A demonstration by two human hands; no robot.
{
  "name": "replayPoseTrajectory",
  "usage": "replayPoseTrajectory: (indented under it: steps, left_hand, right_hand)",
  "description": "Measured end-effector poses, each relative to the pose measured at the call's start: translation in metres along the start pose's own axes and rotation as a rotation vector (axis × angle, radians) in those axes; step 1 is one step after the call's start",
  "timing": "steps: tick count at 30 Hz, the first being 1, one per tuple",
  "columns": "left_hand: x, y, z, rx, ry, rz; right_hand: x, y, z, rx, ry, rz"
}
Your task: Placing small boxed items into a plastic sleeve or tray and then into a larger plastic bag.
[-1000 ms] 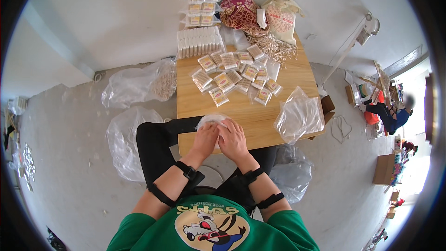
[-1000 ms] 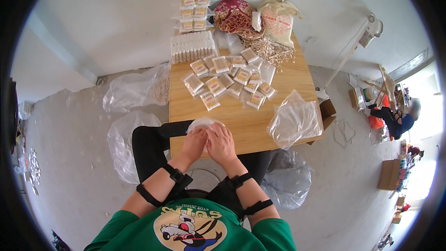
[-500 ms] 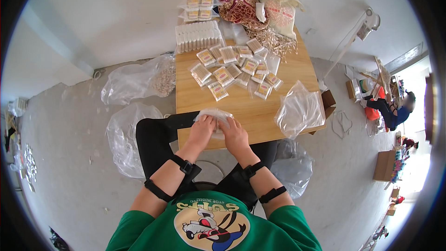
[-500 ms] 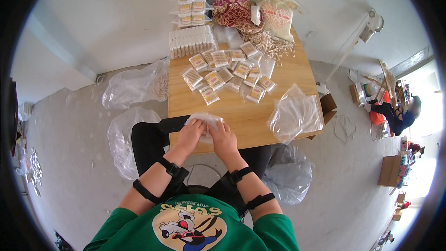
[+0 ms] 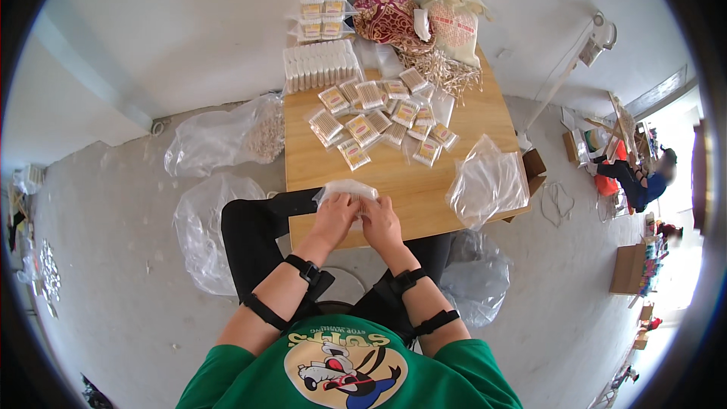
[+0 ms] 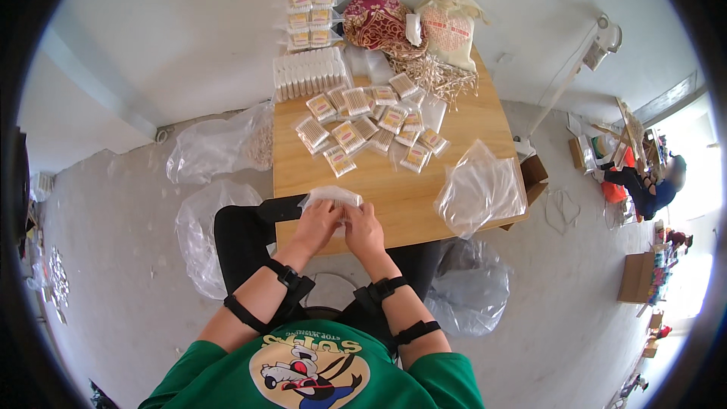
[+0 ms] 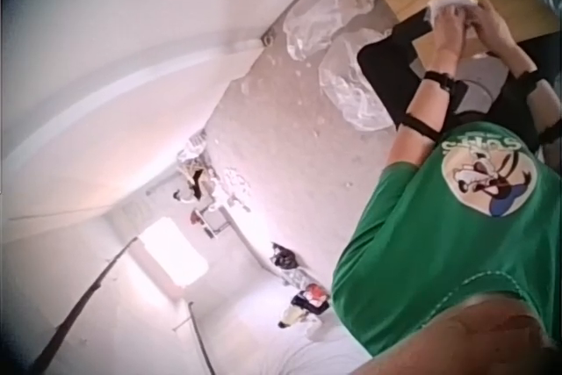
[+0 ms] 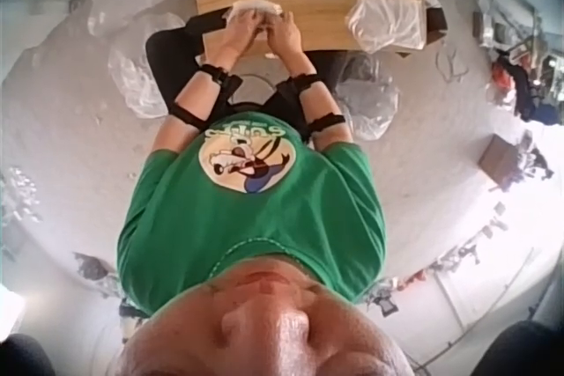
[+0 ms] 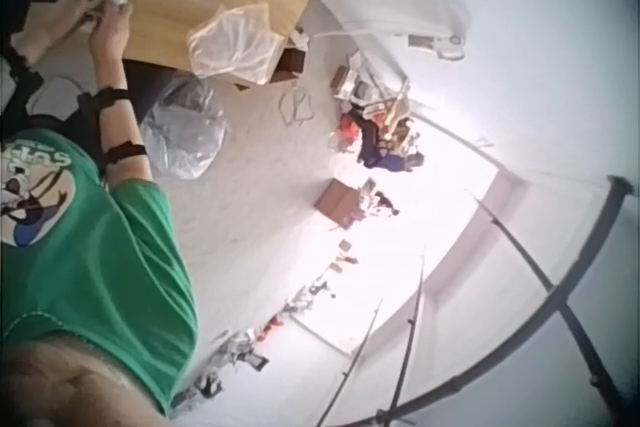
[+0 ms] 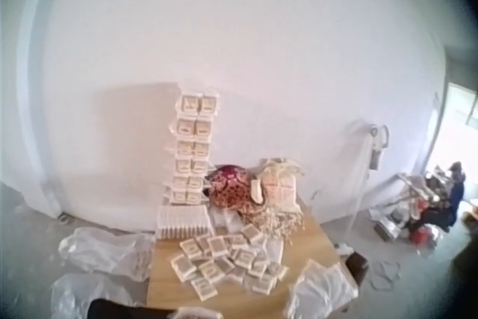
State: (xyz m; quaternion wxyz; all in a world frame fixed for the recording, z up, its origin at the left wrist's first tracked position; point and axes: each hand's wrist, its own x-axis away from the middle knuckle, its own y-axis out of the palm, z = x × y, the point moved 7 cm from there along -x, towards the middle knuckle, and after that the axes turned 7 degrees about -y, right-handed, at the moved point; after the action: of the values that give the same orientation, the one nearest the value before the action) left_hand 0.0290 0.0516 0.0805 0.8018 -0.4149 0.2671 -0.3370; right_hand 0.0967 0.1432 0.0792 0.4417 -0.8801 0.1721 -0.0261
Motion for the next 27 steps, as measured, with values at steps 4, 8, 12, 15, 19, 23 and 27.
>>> replayPoseTrajectory:
  steps: [4,8,12,15,19,23,27]
  left_hand:
    - [-0.006,0.01,0.0,-0.118,-0.036,-0.038]
    - [-0.01,0.017,-0.006,-0.165,-0.081,-0.033]
    - [0.002,0.02,-0.011,-0.055,-0.074,-0.094]
    - [0.012,-0.027,-0.002,0.075,-0.065,0.101]
    - [0.027,-0.052,-0.035,0.055,-0.377,0.396]
    - [0.028,-0.02,-0.06,0.292,-0.642,0.077]
    - [0.03,-0.002,-0.068,0.32,-0.64,0.077]
  right_hand:
    - [-0.001,0.0,0.005,-0.043,-0.045,0.108]
    - [-0.011,-0.007,-0.01,-0.114,-0.032,-0.004]
    - [-0.043,-0.035,0.015,-0.177,0.088,0.022]
    - [-0.078,-0.027,0.036,-0.094,0.105,0.101]
    - [-0.119,0.003,0.037,0.284,0.242,-0.046]
    - [-0.128,0.013,0.033,0.357,0.189,0.089]
    - [-0.127,0.003,0.047,0.055,0.315,0.027]
